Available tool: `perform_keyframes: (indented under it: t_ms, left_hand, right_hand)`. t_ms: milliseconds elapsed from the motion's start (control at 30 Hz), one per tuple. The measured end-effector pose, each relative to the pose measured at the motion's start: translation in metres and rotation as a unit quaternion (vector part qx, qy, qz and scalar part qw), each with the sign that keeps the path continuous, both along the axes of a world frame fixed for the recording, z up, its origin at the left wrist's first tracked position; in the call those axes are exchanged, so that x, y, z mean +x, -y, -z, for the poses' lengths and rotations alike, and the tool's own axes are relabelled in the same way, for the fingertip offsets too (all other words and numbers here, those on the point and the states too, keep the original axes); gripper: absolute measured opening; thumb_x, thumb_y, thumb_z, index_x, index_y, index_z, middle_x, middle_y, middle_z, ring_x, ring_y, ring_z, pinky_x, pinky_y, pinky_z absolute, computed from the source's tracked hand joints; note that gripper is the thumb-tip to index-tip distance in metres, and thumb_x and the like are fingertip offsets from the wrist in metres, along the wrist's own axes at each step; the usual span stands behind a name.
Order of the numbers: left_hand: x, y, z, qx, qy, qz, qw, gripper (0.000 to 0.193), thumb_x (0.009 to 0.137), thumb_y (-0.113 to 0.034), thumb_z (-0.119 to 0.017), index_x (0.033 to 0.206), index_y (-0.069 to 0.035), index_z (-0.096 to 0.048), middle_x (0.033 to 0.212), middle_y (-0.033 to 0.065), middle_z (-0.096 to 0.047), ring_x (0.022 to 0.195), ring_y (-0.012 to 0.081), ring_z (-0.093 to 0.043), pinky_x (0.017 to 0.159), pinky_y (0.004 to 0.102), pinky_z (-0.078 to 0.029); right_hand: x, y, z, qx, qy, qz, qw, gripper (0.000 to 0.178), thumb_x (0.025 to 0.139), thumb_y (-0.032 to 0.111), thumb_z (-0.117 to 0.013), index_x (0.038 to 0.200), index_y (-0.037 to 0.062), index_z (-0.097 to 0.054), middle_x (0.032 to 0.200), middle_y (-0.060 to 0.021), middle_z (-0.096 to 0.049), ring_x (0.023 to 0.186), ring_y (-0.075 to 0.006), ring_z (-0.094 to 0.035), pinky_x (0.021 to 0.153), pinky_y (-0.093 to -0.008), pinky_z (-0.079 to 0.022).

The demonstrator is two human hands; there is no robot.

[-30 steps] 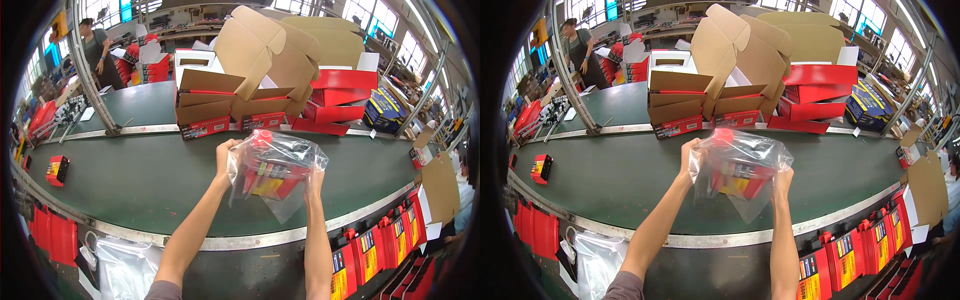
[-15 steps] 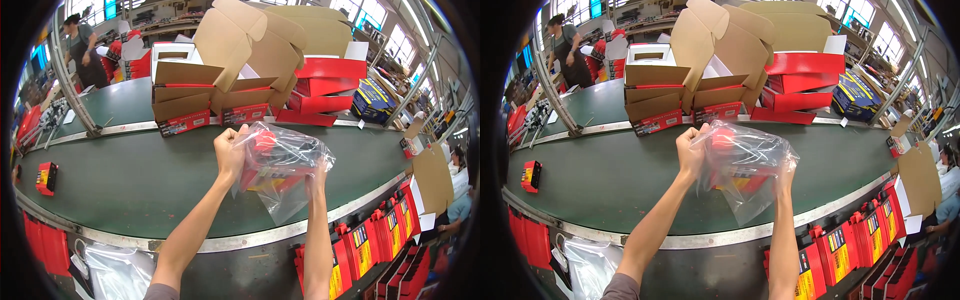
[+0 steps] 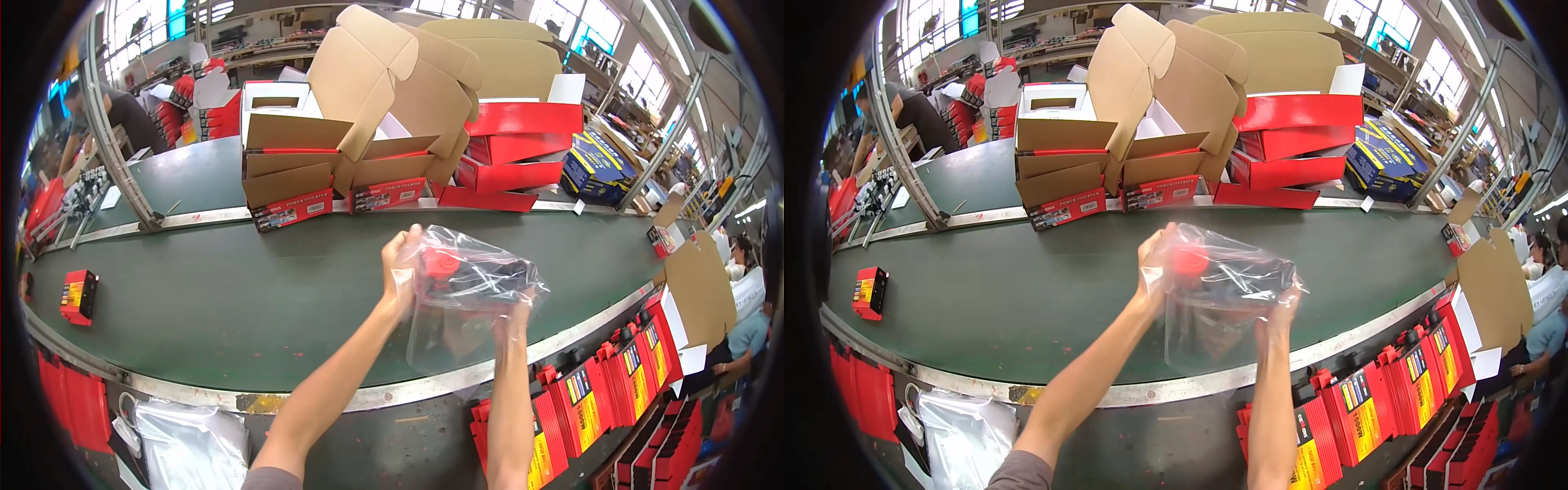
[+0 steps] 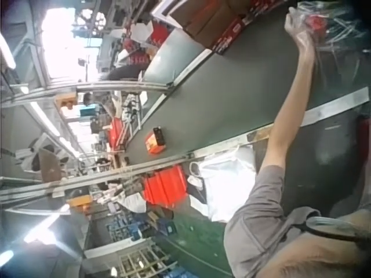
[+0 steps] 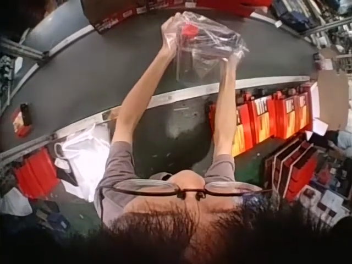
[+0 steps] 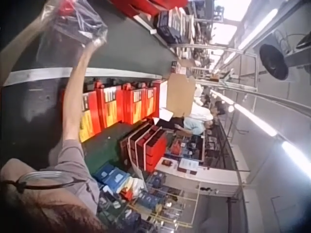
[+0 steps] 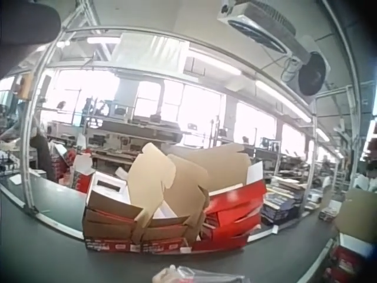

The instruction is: Packaging products into plastic bags and placing them into cardboard boxes on an assembly line.

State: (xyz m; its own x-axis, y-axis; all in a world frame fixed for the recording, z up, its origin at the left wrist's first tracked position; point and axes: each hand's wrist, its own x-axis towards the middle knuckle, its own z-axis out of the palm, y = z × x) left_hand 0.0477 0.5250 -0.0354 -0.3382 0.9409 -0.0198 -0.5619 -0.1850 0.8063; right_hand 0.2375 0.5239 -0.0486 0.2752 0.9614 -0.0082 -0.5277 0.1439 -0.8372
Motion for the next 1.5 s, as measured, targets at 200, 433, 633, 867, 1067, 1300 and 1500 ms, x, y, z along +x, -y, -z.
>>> perform_keyframes:
  t_ms: [200, 433, 633, 867, 1067, 1300, 1500]
  left_hand:
    - [-0.027, 0.034, -0.021, 0.016, 0.099, -0.019, 0.995, 0.036, 0.097, -0.040, -0.051, 0.086, -0.007, -0.061, 0.081, 0.0019, -0.064, 0.066, 0.0100, -0.058, 0.060, 0.0253, -0.048]
    - [-0.100, 0.103, -0.022, -0.070, 0.097, -0.060, 0.991, 0.033, 0.098, -0.034, -0.050, 0.081, -0.007, -0.059, 0.069, 0.0034, -0.061, 0.058, 0.0151, -0.060, 0.052, 0.0258, -0.050]
    - [-0.103, 0.114, -0.027, -0.070, 0.133, -0.002, 0.989, 0.029, 0.097, -0.033, -0.050, 0.085, -0.009, -0.061, 0.078, 0.0027, -0.063, 0.068, 0.0144, -0.060, 0.056, 0.0316, -0.050]
    - [-0.110, 0.101, -0.006, -0.137, 0.016, 0.082, 0.987, 0.013, 0.094, -0.018, -0.055, 0.085, -0.011, -0.061, 0.076, -0.0001, -0.059, 0.072, 0.0132, -0.058, 0.065, 0.0332, -0.052]
    - [-0.100, 0.095, 0.040, -0.195, -0.032, 0.043, 0.979, 0.015, 0.084, -0.014, -0.055, 0.091, -0.004, -0.064, 0.085, 0.0064, -0.059, 0.084, 0.0164, -0.056, 0.080, 0.0274, -0.046]
    - [-0.056, 0.101, 0.011, 0.065, -0.093, -0.011, 0.993, 0.037, 0.099, -0.029, -0.041, 0.126, -0.003, -0.046, 0.096, 0.0020, -0.059, 0.086, 0.0097, -0.055, 0.080, 0.0262, -0.044]
    - [-0.041, 0.086, 0.046, 0.160, -0.378, -0.018, 0.912, 0.062, 0.086, -0.037, -0.065, 0.130, -0.001, -0.040, 0.117, 0.0106, -0.056, 0.102, 0.0199, -0.058, 0.083, 0.0316, -0.049]
  right_hand:
    - [-0.041, 0.031, -0.044, -0.040, -0.042, -0.085, 0.995, 0.026, 0.095, 0.025, -0.048, 0.111, 0.0074, -0.058, 0.094, -0.0054, -0.063, 0.083, -0.0174, -0.062, 0.072, -0.0316, -0.053]
    - [-0.096, 0.079, -0.028, -0.067, -0.143, -0.210, 0.965, 0.018, 0.098, 0.023, -0.048, 0.095, 0.0067, -0.055, 0.087, -0.0038, -0.063, 0.072, -0.0121, -0.061, 0.064, -0.0269, -0.053]
    - [-0.076, 0.058, -0.015, -0.140, -0.126, -0.227, 0.955, 0.014, 0.094, 0.017, -0.053, 0.101, 0.0053, -0.058, 0.084, -0.0032, -0.063, 0.073, -0.0134, -0.062, 0.069, -0.0326, -0.054]
    - [-0.061, 0.056, -0.028, -0.135, -0.119, -0.236, 0.955, 0.018, 0.093, 0.017, -0.055, 0.096, 0.0015, -0.063, 0.086, -0.0074, -0.066, 0.075, -0.0194, -0.064, 0.069, -0.0345, -0.054]
    - [-0.064, 0.049, -0.039, -0.121, -0.066, -0.156, 0.978, 0.017, 0.090, 0.013, -0.055, 0.094, -0.0006, -0.065, 0.085, -0.0070, -0.065, 0.075, -0.0177, -0.063, 0.067, -0.0297, -0.052]
    - [-0.070, 0.077, -0.041, -0.033, 0.082, 0.012, 0.996, 0.030, 0.096, 0.035, -0.053, 0.096, 0.0050, -0.056, 0.074, 0.0010, -0.048, 0.060, -0.0119, -0.054, 0.050, -0.0261, -0.042]
    - [-0.015, 0.031, 0.021, -0.024, 0.144, -0.127, 0.981, 0.038, 0.096, 0.027, -0.037, 0.123, 0.0023, -0.049, 0.101, -0.0131, -0.063, 0.083, -0.0275, -0.067, 0.067, -0.0366, -0.057]
